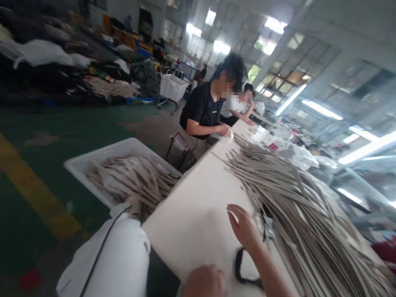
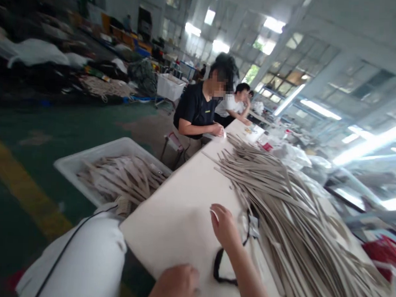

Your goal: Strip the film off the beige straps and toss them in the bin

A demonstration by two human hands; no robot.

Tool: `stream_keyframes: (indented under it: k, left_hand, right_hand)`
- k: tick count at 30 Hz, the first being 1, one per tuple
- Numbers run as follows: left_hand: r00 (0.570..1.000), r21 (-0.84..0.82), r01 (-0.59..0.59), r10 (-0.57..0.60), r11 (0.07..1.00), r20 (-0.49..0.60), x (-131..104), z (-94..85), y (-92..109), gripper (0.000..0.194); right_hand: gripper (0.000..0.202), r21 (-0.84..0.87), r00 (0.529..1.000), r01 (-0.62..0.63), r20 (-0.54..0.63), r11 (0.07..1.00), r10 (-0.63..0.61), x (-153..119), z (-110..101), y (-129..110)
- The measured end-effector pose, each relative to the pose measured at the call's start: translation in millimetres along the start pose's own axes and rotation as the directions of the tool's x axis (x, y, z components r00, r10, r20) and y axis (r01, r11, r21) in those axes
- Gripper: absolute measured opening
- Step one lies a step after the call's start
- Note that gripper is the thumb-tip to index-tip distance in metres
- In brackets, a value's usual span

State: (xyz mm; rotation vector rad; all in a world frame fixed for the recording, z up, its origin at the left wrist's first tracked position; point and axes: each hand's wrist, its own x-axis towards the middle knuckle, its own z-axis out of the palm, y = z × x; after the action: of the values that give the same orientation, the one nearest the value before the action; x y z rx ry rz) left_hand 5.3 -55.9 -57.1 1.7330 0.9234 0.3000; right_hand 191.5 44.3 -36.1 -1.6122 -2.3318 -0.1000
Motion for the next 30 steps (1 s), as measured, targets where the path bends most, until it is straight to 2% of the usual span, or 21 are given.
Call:
stream_keyframes:
  k: [2,4,6,7,9,11,14,16,18,20,22,23,24,25,26,27,28,30]
  left_hand:
    - [0.998,0.214,0.064,-0.057,0.975,-0.041,0,-0.9,6,0.034]
    - [0.994,0.361,0.083,-0.05,0.929,-0.099,-2,0.2,10,0.038]
    - [0.99,0.415,0.064,-0.004,0.907,-0.143,-1,3.8,10,0.037]
    - [0.987,0.439,0.054,0.018,0.897,-0.158,-1,6.2,10,0.035]
    - [0.984,0.485,0.038,0.05,0.874,-0.168,2,11.2,10,0.033]
    - [0.983,0.521,0.027,0.072,0.853,-0.169,4,14.4,10,0.032]
    - [0.982,0.543,0.026,0.079,0.839,-0.17,6,14.7,10,0.034]
    - [0.982,0.532,0.022,0.082,0.846,-0.17,6,13.1,8,0.035]
    - [0.979,0.5,0.011,0.093,0.866,-0.183,7,12.3,5,0.032]
    - [0.971,0.44,0.0,0.106,0.898,-0.216,9,12.9,2,0.027]
    - [0.951,0.305,-0.03,0.121,0.952,-0.285,12,14.0,0,0.027]
    - [0.936,0.195,-0.054,0.118,0.979,-0.332,13,14.2,0,0.028]
    - [0.923,0.061,-0.084,0.101,0.995,-0.372,14,13.9,1,0.033]
    - [0.914,-0.083,-0.109,0.067,0.991,-0.401,15,12.9,1,0.041]
    - [0.918,-0.22,-0.12,0.024,0.968,-0.397,15,11.2,2,0.05]
    - [0.933,-0.339,-0.115,-0.016,0.934,-0.36,14,8.9,3,0.058]
    - [0.954,-0.432,-0.101,-0.035,0.896,-0.297,13,6.2,3,0.064]
    - [0.99,-0.538,-0.073,-0.004,0.84,-0.141,8,0.3,2,0.068]
  right_hand:
    - [0.029,-0.002,0.979,-0.164,-0.127,0.987,0.162,-62,-5,34]
    - [0.029,0.049,0.917,-0.33,-0.22,0.943,0.332,-114,-9,60]
    - [0.032,0.115,0.844,-0.465,-0.241,0.878,0.479,-147,-13,79]
    - [0.035,0.139,0.813,-0.512,-0.239,0.848,0.53,-155,-15,86]
    - [0.04,0.163,0.771,-0.567,-0.241,0.807,0.59,-154,-16,97]
    - [0.041,0.168,0.771,-0.562,-0.25,0.81,0.586,-136,-14,107]
    - [0.022,0.168,0.797,-0.521,-0.255,0.837,0.547,-103,-13,116]
    - [0.011,0.161,0.786,-0.517,-0.297,0.84,0.541,-89,-20,116]
    - [0.017,0.156,0.729,-0.545,-0.397,0.824,0.557,-85,-34,110]
    - [0.023,0.162,0.628,-0.585,-0.53,0.795,0.57,-91,-51,94]
    - [0.023,0.195,0.536,-0.548,-0.665,0.814,0.52,-102,-65,65]
    - [0.02,0.215,0.529,-0.481,-0.702,0.85,0.477,-108,-68,46]
    - [0.014,0.236,0.565,-0.374,-0.709,0.897,0.422,-114,-67,23]
    - [0.01,0.271,0.653,-0.249,-0.662,0.93,0.368,-120,-63,-2]
    - [0.011,0.33,0.776,-0.131,-0.553,0.935,0.304,-126,-57,-27]
    - [0.011,0.406,0.86,-0.058,-0.444,0.912,0.252,-130,-48,-52]
    - [0.01,0.484,0.904,-0.031,-0.36,0.874,0.232,-134,-38,-74]
    - [0.006,0.622,0.923,-0.044,-0.274,0.782,0.27,-138,-24,-106]
